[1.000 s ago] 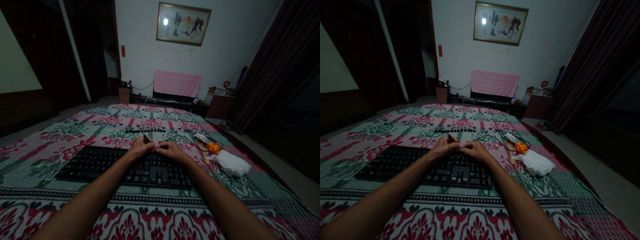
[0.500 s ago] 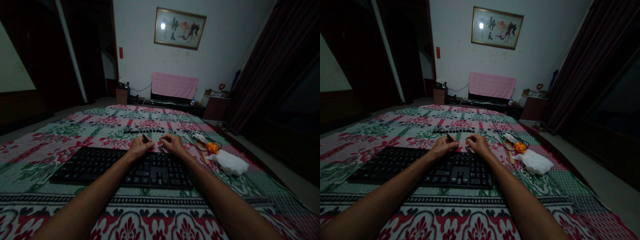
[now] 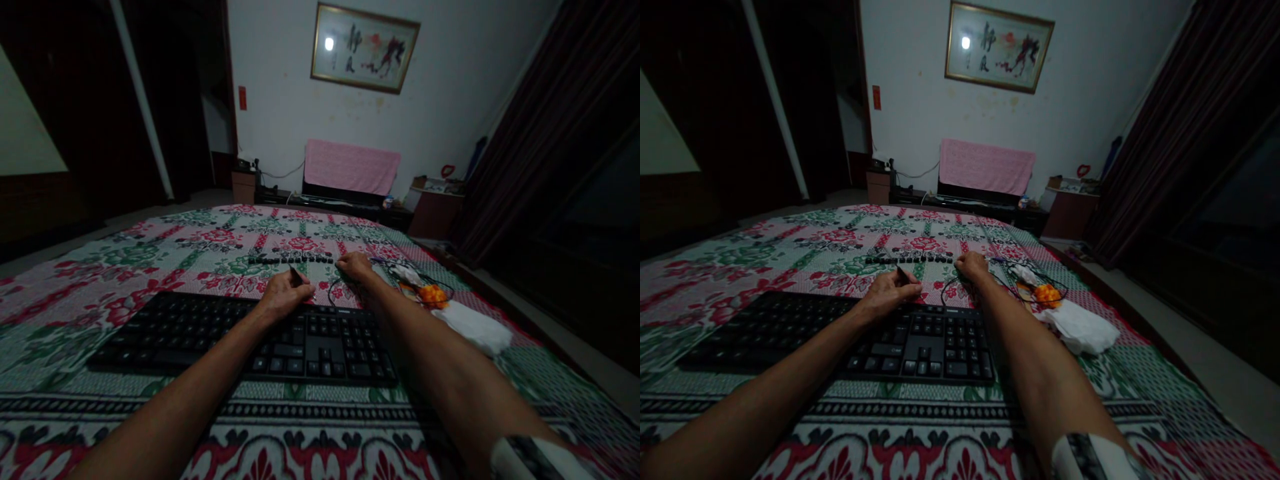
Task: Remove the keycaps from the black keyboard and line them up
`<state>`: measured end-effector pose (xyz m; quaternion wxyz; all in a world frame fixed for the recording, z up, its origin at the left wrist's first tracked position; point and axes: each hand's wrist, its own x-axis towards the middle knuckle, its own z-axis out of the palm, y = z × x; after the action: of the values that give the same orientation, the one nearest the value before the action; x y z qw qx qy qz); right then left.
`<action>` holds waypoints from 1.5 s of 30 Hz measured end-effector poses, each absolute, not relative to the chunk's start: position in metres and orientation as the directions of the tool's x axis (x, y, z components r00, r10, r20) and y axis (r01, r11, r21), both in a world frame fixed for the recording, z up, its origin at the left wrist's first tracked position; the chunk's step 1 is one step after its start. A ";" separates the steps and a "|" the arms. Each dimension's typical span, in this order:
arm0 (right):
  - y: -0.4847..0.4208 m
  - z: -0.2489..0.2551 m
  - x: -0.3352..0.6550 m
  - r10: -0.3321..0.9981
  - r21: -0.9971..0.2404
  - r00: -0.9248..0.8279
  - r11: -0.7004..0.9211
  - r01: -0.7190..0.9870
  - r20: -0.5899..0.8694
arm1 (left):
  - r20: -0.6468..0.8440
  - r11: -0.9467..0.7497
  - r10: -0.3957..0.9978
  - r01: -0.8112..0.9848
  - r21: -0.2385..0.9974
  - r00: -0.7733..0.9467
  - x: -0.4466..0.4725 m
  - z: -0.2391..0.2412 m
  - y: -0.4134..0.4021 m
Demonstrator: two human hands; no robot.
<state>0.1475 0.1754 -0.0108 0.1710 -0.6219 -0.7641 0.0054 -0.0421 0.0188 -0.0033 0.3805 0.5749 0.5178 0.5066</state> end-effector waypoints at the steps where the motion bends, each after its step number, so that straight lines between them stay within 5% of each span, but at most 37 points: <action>1: 0.176 -0.012 0.148 0.952 -0.206 -0.185 0.237 0.949 0.244 | 0.187 -0.173 0.981 0.212 0.962 -0.047 -0.042 -0.003 0.019; 8: 0.177 -0.006 0.149 0.944 -0.116 -0.260 0.287 0.951 0.205 | 0.195 -0.180 0.979 0.216 0.960 -0.050 -0.043 -0.007 0.021; 37: 0.174 -0.008 0.146 0.933 -0.119 -0.226 0.267 0.956 0.280 | 0.222 -0.204 0.974 0.251 0.946 -0.045 -0.045 -0.016 0.027; 45: 0.105 -0.002 0.156 0.785 -0.280 -0.383 0.555 0.783 0.487 | 0.185 -0.177 0.982 0.194 0.965 -0.025 -0.045 -0.006 0.021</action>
<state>0.1556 0.1046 -0.0017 0.2937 -0.4715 -0.8315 0.0016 -0.0446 0.0207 -0.0059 0.3913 0.5784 0.5084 0.5038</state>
